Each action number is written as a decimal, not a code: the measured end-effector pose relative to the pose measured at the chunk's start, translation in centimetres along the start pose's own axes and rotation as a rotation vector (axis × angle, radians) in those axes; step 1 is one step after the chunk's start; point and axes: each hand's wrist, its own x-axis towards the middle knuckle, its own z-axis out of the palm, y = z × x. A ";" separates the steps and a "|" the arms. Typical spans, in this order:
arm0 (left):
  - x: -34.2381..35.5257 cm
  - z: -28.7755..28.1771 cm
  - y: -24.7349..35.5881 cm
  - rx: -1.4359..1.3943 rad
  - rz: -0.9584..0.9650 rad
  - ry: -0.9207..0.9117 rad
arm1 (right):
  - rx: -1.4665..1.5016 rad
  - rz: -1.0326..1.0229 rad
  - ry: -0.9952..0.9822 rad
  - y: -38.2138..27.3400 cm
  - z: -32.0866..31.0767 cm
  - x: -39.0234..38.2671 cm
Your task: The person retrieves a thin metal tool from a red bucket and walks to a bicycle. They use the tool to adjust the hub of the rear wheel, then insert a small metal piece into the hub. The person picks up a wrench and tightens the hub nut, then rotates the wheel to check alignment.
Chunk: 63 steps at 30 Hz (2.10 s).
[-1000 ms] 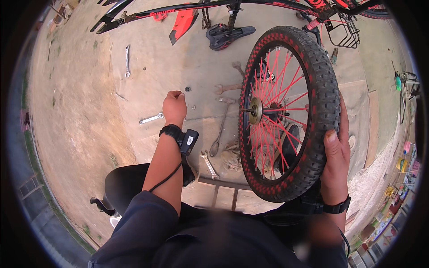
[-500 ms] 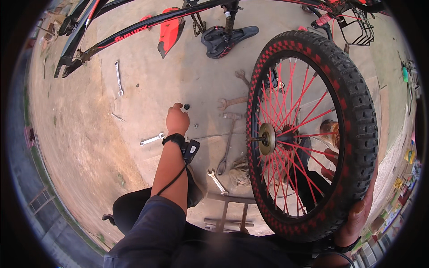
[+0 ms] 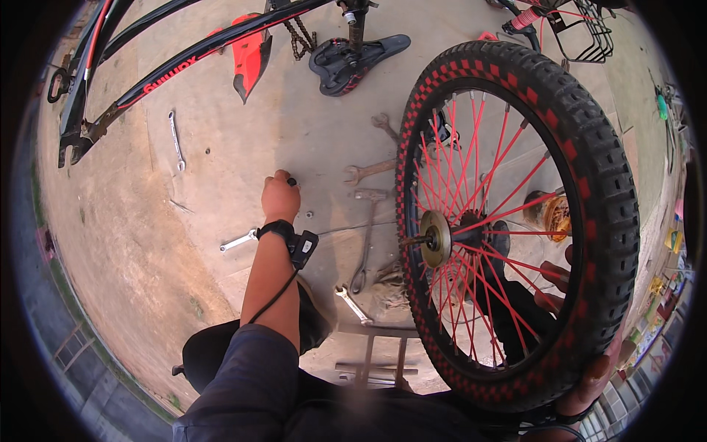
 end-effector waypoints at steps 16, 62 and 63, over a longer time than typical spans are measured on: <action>-1.3 -1.8 0.3 -1.461 -0.255 -0.421 | 0.139 0.065 -0.077 -1.2 -0.2 0.5; -33.7 -26.7 9.6 -1.933 0.760 -0.829 | 0.535 -0.255 -0.407 0.4 -0.5 -0.9; -33.7 -26.7 9.6 -1.939 0.760 -0.820 | 0.537 -0.268 -0.409 0.3 -0.4 -0.8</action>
